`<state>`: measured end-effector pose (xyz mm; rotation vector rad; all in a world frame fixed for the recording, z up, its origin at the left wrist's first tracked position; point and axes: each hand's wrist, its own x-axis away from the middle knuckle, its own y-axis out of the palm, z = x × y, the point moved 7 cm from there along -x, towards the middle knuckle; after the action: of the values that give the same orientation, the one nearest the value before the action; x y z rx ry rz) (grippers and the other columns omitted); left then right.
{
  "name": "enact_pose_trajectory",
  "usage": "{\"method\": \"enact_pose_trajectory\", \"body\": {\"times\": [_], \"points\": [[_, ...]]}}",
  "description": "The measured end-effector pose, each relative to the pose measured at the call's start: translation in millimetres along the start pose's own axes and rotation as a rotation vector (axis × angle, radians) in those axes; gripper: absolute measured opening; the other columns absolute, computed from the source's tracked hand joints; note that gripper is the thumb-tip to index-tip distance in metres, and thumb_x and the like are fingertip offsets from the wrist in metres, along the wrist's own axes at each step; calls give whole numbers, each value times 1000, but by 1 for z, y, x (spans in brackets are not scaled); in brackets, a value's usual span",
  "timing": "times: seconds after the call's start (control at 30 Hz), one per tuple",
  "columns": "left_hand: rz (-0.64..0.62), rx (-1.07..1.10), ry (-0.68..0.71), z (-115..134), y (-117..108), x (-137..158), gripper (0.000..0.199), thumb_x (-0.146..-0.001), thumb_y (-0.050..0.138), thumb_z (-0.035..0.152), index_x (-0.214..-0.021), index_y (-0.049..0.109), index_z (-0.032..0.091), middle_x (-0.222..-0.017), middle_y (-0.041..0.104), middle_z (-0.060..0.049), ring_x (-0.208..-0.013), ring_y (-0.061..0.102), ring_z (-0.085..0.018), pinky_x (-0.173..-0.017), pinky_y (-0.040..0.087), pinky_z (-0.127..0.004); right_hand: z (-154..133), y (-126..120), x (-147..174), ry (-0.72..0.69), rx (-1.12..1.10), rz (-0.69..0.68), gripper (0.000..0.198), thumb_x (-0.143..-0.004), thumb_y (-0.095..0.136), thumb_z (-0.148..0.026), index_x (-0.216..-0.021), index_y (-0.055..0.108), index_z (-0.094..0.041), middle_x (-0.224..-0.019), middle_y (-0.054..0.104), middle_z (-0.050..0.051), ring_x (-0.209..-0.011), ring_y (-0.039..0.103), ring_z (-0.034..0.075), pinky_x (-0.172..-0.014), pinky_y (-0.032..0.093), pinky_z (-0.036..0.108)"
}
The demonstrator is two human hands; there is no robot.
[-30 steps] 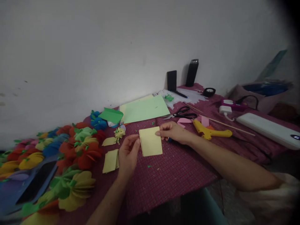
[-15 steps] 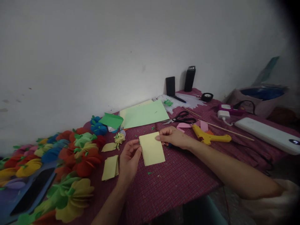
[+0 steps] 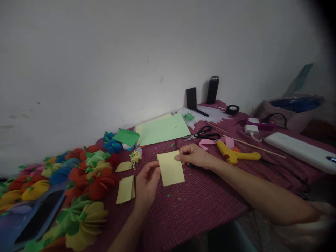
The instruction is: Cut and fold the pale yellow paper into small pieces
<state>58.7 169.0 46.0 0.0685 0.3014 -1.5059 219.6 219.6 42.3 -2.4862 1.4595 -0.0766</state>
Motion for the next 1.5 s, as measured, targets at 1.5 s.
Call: {"method": "enact_pose_trajectory", "body": {"times": [1.5], "points": [[153, 98, -2, -7, 0, 3, 28, -69, 57, 16, -88, 37, 21, -64, 58, 4, -55, 55, -9, -55, 43, -18, -1, 17, 4, -27, -111, -98, 22, -69, 57, -34, -79, 59, -14, -72, 58, 1, -61, 50, 9, -58, 39, 22]]}}
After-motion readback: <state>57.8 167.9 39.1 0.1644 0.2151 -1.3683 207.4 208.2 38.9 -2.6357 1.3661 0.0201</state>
